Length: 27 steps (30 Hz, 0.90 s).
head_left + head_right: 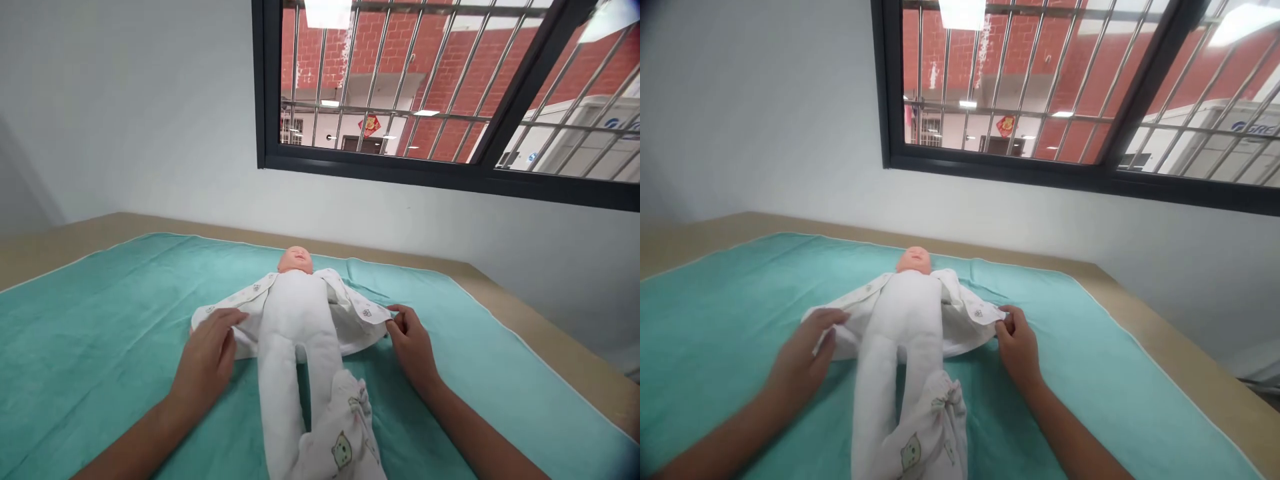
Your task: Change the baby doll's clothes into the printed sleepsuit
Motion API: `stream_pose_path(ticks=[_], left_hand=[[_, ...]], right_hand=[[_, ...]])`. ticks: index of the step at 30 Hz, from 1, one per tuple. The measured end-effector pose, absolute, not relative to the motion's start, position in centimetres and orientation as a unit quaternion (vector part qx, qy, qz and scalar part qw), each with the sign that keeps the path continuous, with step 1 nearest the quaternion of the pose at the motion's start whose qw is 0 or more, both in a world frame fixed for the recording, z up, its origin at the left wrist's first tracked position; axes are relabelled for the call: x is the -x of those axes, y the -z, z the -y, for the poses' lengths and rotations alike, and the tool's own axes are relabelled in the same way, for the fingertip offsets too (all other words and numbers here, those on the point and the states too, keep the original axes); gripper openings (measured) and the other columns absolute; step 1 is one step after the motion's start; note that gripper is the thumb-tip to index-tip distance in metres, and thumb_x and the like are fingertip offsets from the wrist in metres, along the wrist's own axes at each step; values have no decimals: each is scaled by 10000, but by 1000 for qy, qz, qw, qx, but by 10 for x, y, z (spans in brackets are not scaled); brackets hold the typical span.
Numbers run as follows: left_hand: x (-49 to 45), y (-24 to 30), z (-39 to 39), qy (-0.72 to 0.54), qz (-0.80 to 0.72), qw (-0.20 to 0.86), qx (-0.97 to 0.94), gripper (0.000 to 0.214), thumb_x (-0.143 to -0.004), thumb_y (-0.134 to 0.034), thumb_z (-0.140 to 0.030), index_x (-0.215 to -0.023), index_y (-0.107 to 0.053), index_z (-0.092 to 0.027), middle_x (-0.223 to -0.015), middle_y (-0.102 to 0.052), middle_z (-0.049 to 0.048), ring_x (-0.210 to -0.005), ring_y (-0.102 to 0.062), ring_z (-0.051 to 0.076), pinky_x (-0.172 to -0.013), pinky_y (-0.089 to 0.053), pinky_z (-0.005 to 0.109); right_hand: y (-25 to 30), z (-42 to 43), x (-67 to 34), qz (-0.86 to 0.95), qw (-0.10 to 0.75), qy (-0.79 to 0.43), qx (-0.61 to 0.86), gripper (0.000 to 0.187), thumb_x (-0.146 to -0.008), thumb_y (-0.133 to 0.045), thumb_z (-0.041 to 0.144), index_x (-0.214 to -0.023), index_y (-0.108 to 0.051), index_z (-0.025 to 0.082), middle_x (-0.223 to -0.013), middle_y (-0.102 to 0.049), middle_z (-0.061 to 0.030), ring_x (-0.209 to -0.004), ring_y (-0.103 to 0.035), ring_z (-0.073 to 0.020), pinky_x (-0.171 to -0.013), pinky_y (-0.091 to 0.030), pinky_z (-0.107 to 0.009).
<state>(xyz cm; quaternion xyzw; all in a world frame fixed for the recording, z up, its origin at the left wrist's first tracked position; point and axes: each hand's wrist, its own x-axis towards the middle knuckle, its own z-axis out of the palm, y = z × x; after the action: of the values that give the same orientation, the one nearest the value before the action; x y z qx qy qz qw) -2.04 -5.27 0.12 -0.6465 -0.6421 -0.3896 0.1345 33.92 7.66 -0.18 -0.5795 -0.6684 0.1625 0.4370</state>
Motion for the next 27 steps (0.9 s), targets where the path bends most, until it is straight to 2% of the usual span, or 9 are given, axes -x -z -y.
stream_pose_path(ticks=[3,5,8,12,16,19,23,25,27], left_hand=[[-3,-14,73,416,538,68,730,272,-888,-407,-118,-1086,-571,-207,-1073,-618,71,-1015,-569,196,-875,-476,339],[-19,-24,84,409,469,21,782,280,-890,-429,-114,-1096,-590,-215,-1104,-632,79,-1070,-553,204,-932,-456,362],[-38,-36,93,335,373,-60,863,256,-895,-461,-160,-1075,-632,-224,-1091,-668,79,-1114,-544,218,-1049,-379,419],[-56,-27,91,296,278,-128,905,322,-967,-386,-354,-937,-689,-250,-874,-729,39,-877,-623,168,-1058,-356,352],[-62,-4,86,340,306,-160,874,531,-1000,-242,-431,-781,-699,-272,-760,-736,-7,-744,-630,121,-1013,-356,299],[-61,10,83,337,323,-179,866,483,-985,-305,-465,-802,-719,-295,-747,-738,-17,-700,-629,115,-1037,-335,302],[-59,36,74,316,321,-189,873,315,-951,-443,-425,-873,-719,-294,-742,-723,-16,-684,-622,123,-1062,-339,318],[-61,50,66,338,320,-195,863,357,-952,-407,-453,-872,-712,-287,-668,-683,-18,-620,-589,122,-1031,-379,322],[-63,56,60,358,317,-217,851,428,-958,-346,-483,-826,-706,-291,-597,-630,-24,-579,-557,124,-998,-411,322]], right_hand=[[-3,-61,-329,694,496,-126,506,201,-843,-503,316,-997,-559,200,-712,-446,29,-645,-460,-150,-631,-408,-278],[-8,-49,-318,750,489,-134,424,131,-871,-530,310,-929,-584,205,-794,-506,-9,-716,-487,-159,-682,-432,-292],[-19,-33,-299,822,399,-268,306,153,-873,-595,343,-821,-625,201,-850,-572,-40,-760,-526,-162,-690,-455,-286],[-34,-22,-289,804,298,-463,227,288,-782,-705,465,-763,-653,182,-795,-574,-14,-752,-538,-153,-702,-462,-275],[-47,-21,-296,797,223,-526,196,418,-676,-729,599,-776,-726,193,-823,-548,-11,-767,-535,-152,-714,-458,-276],[-60,-15,-299,810,179,-526,187,468,-615,-730,653,-807,-751,227,-877,-553,-16,-806,-547,-163,-755,-467,-283],[-85,3,-294,843,131,-492,171,319,-701,-751,511,-918,-761,278,-961,-585,-26,-856,-576,-167,-797,-479,-270],[-98,14,-291,861,102,-469,170,188,-795,-686,407,-913,-765,284,-982,-597,-30,-861,-590,-160,-760,-487,-242],[-105,21,-289,880,84,-436,169,163,-856,-613,342,-868,-767,290,-970,-620,-26,-857,-603,-153,-727,-488,-219]])
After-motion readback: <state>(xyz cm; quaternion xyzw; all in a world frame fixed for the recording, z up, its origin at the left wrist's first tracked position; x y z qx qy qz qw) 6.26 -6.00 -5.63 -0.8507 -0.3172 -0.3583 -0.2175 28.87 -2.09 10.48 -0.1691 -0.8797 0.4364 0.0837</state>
